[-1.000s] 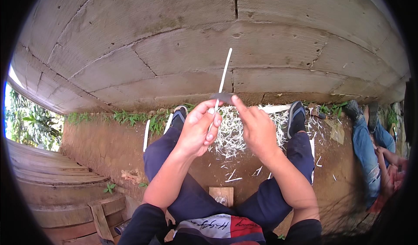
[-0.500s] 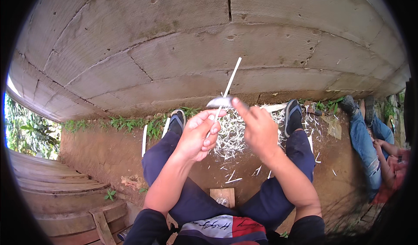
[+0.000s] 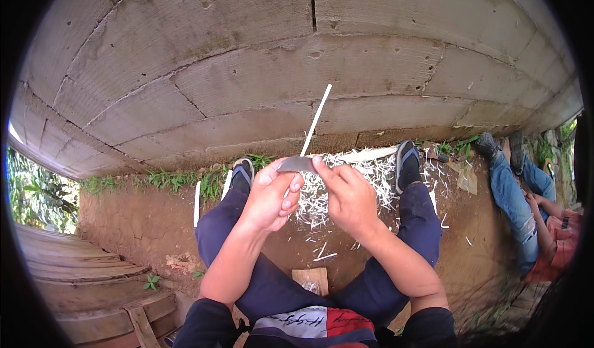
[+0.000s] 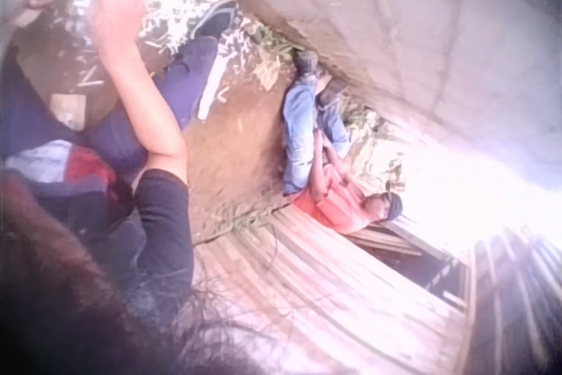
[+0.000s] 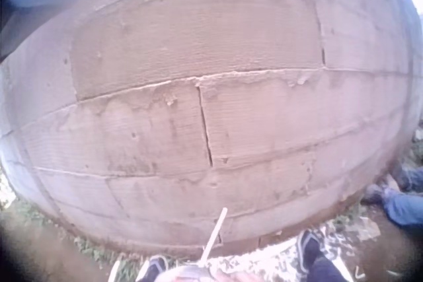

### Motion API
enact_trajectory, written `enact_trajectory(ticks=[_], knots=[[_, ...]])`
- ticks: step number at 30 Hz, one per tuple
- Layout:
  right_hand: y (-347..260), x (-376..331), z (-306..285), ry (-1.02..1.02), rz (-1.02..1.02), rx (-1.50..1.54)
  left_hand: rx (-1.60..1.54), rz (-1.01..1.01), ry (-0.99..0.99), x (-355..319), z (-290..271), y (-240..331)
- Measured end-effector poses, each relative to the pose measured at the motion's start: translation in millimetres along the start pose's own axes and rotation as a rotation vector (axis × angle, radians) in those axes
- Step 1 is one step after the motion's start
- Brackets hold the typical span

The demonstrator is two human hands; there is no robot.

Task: The person sits on the ground and uses a curved knife to shave thin strips from a long, thin stick. They hold the stick in one hand and the knife in the other, repeatedly scraping the surface to create wood shavings that accumulate on the ground.

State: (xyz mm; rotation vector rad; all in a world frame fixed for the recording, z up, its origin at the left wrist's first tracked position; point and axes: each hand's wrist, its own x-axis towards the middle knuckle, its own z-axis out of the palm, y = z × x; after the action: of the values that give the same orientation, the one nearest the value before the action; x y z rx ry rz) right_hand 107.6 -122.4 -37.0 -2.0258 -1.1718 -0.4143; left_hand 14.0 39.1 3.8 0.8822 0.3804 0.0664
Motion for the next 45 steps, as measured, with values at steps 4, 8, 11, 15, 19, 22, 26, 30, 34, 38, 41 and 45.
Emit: enact_trajectory(ticks=[4,8,11,15,19,22,26,30,34,38,41,45], knots=[[-1.5,1.3,-1.2,0.048,0.238,-0.197,-0.024,0.003,-0.027,0.6,1.8,-2.3],[1.9,0.7,4.5,-0.029,0.067,-0.003,-0.004,-0.005,0.066,0.8,3.0,-4.3],[2.9,-0.4,8.5,0.052,0.201,-0.19,0.021,-0.02,0.048,1.7,4.9,-4.2],[2.7,1.7,10.3,0.061,0.149,-0.147,0.009,0.022,0.053,0.6,7.3,-5.7],[3.4,3.8,10.0,0.074,0.108,-0.17,0.02,0.015,0.076,-1.4,7.2,-7.4],[6.1,5.6,10.0,0.075,0.159,-0.142,0.043,0.004,0.069,-2.4,6.1,-7.8],[8.1,6.8,10.4,0.119,0.018,-0.141,0.052,0.016,0.049,-2.0,4.9,-8.5],[7.4,9.8,8.1,0.085,0.24,-0.247,0.025,0.024,0.07,-2.6,4.8,-8.1],[3.1,5.6,6.7,0.093,-0.113,-0.074,0.14,-0.016,0.089,-3.3,3.7,-8.5],[2.1,1.8,6.1,0.06,0.205,-0.257,0.029,0.053,0.049,-2.3,4.0,-8.8],[6.2,5.4,4.0,0.004,0.05,-0.118,0.072,0.022,0.072,-3.0,4.3,-10.9],[5.9,13.1,-2.9,0.105,0.251,-0.276,0.103,-0.015,0.072,-4.0,6.4,-11.9]])
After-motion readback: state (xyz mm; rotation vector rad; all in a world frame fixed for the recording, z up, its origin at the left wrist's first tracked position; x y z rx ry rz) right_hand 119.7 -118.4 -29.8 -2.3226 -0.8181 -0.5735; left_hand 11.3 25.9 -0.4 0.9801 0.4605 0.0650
